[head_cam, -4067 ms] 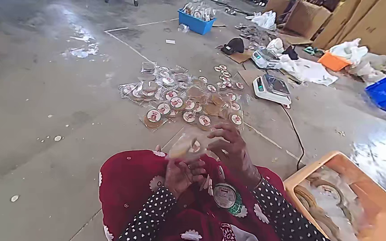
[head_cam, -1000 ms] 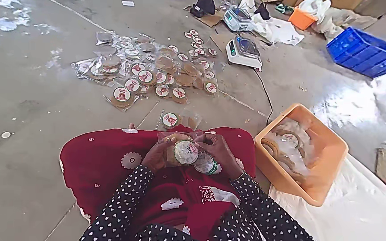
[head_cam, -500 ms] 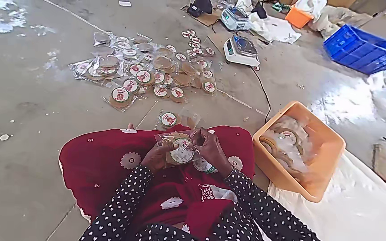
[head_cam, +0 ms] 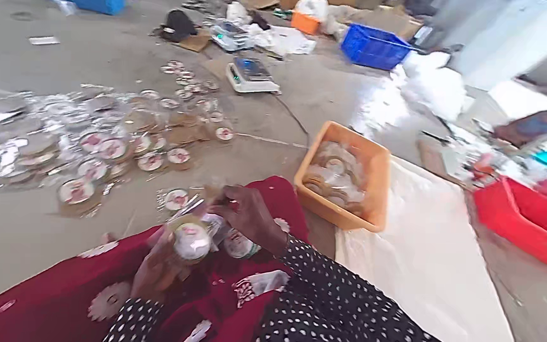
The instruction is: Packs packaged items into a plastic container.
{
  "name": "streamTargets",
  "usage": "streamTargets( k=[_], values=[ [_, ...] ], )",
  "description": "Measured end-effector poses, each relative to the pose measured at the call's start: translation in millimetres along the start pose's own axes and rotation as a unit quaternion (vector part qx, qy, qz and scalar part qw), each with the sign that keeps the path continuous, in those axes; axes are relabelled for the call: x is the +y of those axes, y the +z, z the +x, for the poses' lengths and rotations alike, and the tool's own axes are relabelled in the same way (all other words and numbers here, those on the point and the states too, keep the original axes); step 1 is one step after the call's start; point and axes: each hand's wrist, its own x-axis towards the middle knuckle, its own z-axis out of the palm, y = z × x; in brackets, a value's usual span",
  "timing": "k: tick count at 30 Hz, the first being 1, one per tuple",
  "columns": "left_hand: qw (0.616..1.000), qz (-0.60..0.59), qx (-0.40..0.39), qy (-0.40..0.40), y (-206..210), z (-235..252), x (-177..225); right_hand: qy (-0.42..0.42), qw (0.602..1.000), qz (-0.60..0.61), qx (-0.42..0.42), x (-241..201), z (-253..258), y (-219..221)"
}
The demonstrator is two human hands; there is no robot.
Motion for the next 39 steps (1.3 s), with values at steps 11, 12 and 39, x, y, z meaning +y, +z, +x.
streamTargets(
  k=[11,12,39],
  values=[
    [0.996,0.075,0.054,-0.012,-1,-4,-10,0.093,0.984,0.124,-0.086,24,-33,4],
    [0.996,0.075,0.045,-0.013,-1,-6,-10,0.081,0.987,0.111,-0.084,24,-31,1],
    [0.993,0.005,-0.082,-0.08,-14,14,-13,0.237,0.864,-0.389,0.215,235,-13,-315]
  ],
)
